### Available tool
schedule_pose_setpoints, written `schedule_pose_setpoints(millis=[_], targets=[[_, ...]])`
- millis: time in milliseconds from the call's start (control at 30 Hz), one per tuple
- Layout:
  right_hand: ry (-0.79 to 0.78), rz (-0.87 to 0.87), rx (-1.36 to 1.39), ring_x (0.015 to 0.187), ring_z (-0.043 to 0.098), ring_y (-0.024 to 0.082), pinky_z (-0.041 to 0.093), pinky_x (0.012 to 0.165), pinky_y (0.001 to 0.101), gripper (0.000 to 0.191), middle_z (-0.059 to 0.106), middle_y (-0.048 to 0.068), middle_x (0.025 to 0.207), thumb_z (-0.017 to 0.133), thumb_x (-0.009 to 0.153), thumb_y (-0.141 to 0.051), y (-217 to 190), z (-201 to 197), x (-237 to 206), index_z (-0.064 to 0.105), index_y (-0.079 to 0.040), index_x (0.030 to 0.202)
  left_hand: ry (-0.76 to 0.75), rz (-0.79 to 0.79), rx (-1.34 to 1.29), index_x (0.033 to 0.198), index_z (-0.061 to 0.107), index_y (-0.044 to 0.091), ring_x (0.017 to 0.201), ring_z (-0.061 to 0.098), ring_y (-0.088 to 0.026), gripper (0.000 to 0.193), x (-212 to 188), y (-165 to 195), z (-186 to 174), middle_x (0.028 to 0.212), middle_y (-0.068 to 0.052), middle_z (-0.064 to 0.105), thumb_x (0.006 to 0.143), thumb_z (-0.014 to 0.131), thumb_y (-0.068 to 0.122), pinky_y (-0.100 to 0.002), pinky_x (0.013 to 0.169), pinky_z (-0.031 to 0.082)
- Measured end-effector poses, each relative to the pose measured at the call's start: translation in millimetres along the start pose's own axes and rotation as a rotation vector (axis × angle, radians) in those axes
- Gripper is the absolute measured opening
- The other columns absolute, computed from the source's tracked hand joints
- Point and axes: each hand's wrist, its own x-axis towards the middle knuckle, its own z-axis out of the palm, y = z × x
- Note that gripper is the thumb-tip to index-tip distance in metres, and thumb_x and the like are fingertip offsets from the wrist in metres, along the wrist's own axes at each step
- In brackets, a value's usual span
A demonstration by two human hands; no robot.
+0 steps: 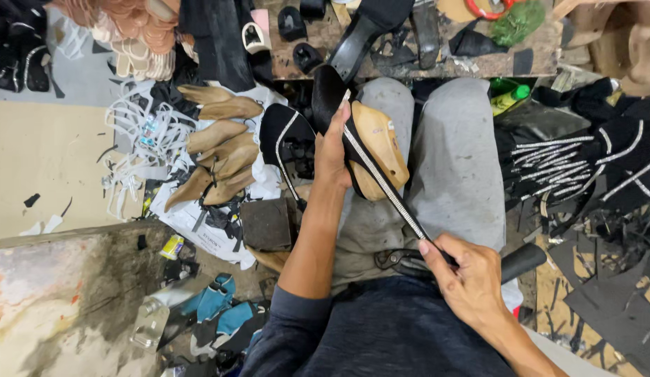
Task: The person removes a shoe last from a black high-heeled shoe, then uses a curved metal tool to press and shape the shoe's upper and sole edges. The person repeatedly repositions the shoe and applies pressure along the heel and toe areas.
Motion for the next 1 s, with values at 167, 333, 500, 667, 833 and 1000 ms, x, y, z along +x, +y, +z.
schedule_pose_setpoints(millis=[167,333,500,667,833,1000], targets=[[-0.032,0.116,0.002,0.04,0.042,0.016,0.033,0.042,0.0363,0.031,0.047,0.009,0.046,0.071,0.091,-0.028,14.8,0.2,-0.5,0.068,-0.004,0.071,0.028,0.012,0.045,0.11,0.071,0.0,0.084,0.071,-0.02,0.037,0.1,-3.2,0.7,0.097,-0.008,0.073,0.09,0.078,0.03,-0.039,0.075,0.06],[-0.022,0.089,0.017,0.043,0.041,0.016,0.034,0.044,0.0353,0.032,0.049,0.008,0.049,0.071,0.091,-0.028,24.7,2.4,-1.0,0.066,-0.002,0.073,0.004,0.006,0.027,0.108,0.072,0.002,0.083,0.073,-0.02,0.035,-3.7,-2.5,-0.8,0.096,-0.009,0.074,0.087,0.077,0.03,-0.038,0.075,0.062],[-0.055,0.018,0.004,0.045,0.044,0.017,0.037,0.047,0.0345,0.03,0.051,0.009,0.052,0.071,0.09,-0.027,32.7,-13.1,4.9,0.066,-0.002,0.073,-0.13,-0.091,-0.058,0.114,0.067,0.003,0.088,0.073,-0.023,0.042,-22.1,7.6,4.6,0.102,-0.011,0.073,0.093,0.072,0.039,-0.041,0.083,0.061],[-0.17,-0.166,-0.028,0.054,0.055,0.016,0.043,0.055,0.0323,0.027,0.06,0.007,0.062,0.074,0.088,-0.026,32.6,-58.9,22.3,0.069,-0.004,0.074,-0.362,-0.351,-0.183,0.121,0.065,0.006,0.091,0.072,-0.026,0.052,-67.4,17.1,17.2,0.105,-0.012,0.073,0.096,0.063,0.052,-0.043,0.084,0.06],[-0.222,-0.589,0.084,0.076,0.066,0.017,0.054,0.064,0.0285,0.019,0.055,0.015,0.138,0.074,0.083,-0.026,1.2,-79.0,58.9,0.074,-0.007,0.081,-0.56,-0.644,-0.283,0.135,0.065,-0.001,0.093,0.071,-0.027,0.06,-106.8,10.0,38.2,0.116,-0.018,0.073,0.105,0.063,0.05,-0.039,0.083,0.057],[-0.556,-0.442,-0.01,0.081,0.074,0.016,0.058,0.063,0.0312,0.021,0.044,0.01,0.16,0.079,0.076,-0.029,-29.8,-101.5,73.8,0.078,-0.008,0.077,-0.459,-0.929,-0.399,0.122,0.066,0.009,0.093,0.074,-0.028,0.042,-118.5,-32.9,47.0,0.109,-0.014,0.072,0.099,0.064,0.043,-0.041,0.086,0.06]])
